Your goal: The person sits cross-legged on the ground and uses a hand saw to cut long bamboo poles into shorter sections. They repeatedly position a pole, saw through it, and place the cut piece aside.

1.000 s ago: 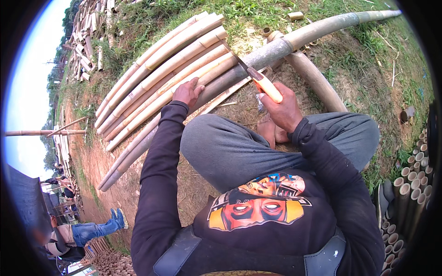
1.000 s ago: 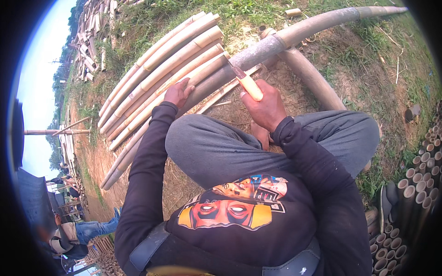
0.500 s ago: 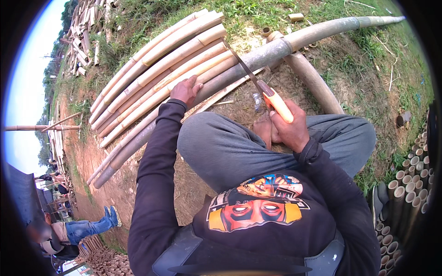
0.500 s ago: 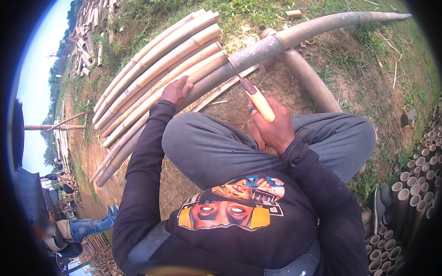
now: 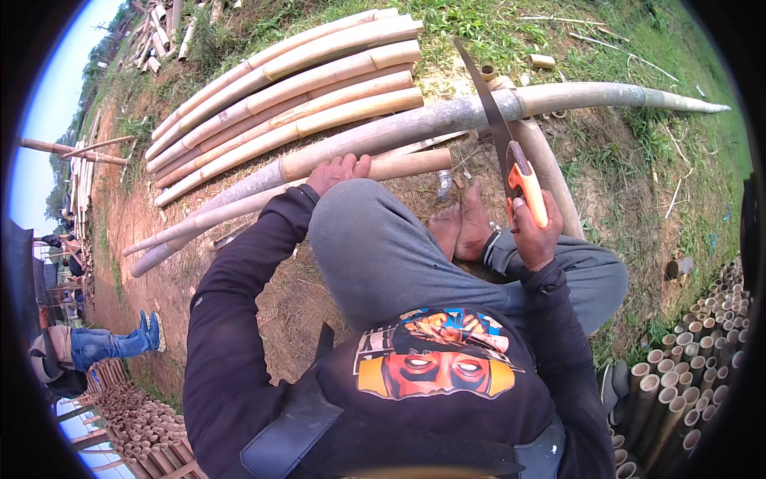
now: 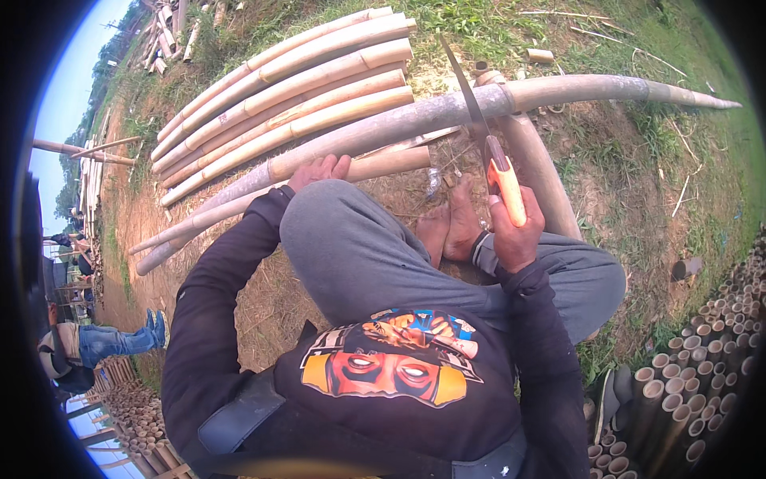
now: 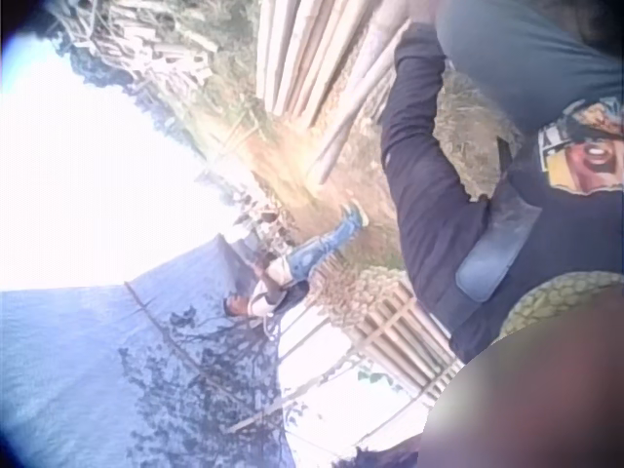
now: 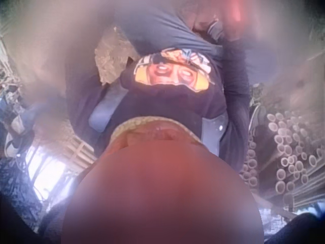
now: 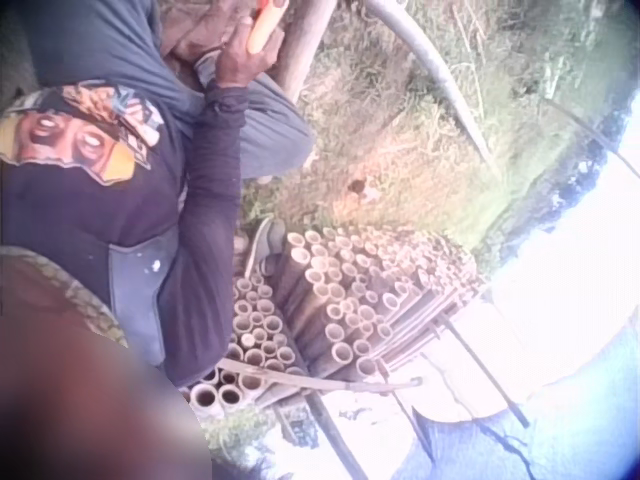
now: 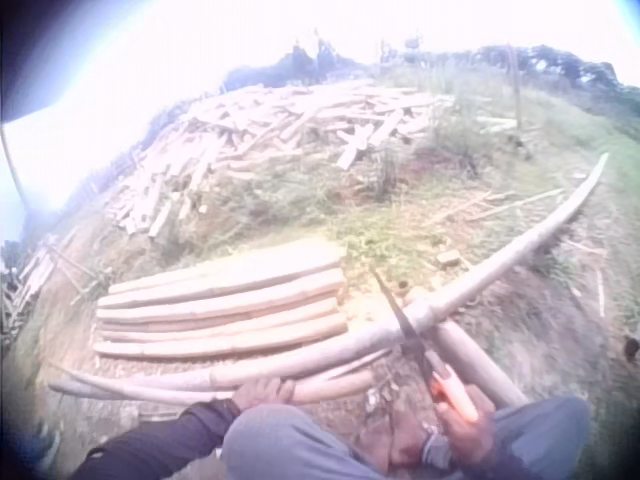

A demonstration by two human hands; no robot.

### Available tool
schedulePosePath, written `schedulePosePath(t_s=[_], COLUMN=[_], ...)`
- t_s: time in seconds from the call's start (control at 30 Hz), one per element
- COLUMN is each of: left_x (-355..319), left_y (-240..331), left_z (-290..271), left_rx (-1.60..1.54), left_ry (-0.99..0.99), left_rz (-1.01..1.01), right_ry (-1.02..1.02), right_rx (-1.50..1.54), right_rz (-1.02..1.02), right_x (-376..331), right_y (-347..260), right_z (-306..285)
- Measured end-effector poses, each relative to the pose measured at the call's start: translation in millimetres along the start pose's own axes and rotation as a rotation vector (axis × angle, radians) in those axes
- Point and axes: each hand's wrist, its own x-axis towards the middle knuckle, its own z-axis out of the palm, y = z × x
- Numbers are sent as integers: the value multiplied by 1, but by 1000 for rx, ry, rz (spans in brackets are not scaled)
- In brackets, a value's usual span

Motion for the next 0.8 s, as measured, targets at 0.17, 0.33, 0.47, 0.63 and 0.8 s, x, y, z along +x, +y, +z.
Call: schedulePosePath(t_s=[0.17, 0.33, 0.47, 0.63, 0.8], left_x=[-19, 0, 25, 21, 31], left_y=[62, 73, 65, -3, -52], left_z=[11, 38, 86, 123, 122], left_rx=[-105, -374, -1148, -2447, -2358], left_ry=[-291, -7, 341, 1337, 1516], left_rz=[-13, -63, -703, -1108, -987], right_ry=[15, 21, 138, 258, 227], right_rx=[30, -1, 21, 55, 24], right_rz=[-20, 3, -94, -54, -47], right_x=[-2, -10, -6, 5, 15], right_y=[4, 2, -1, -12, -13], right_z=[-2, -12, -13, -29, -53])
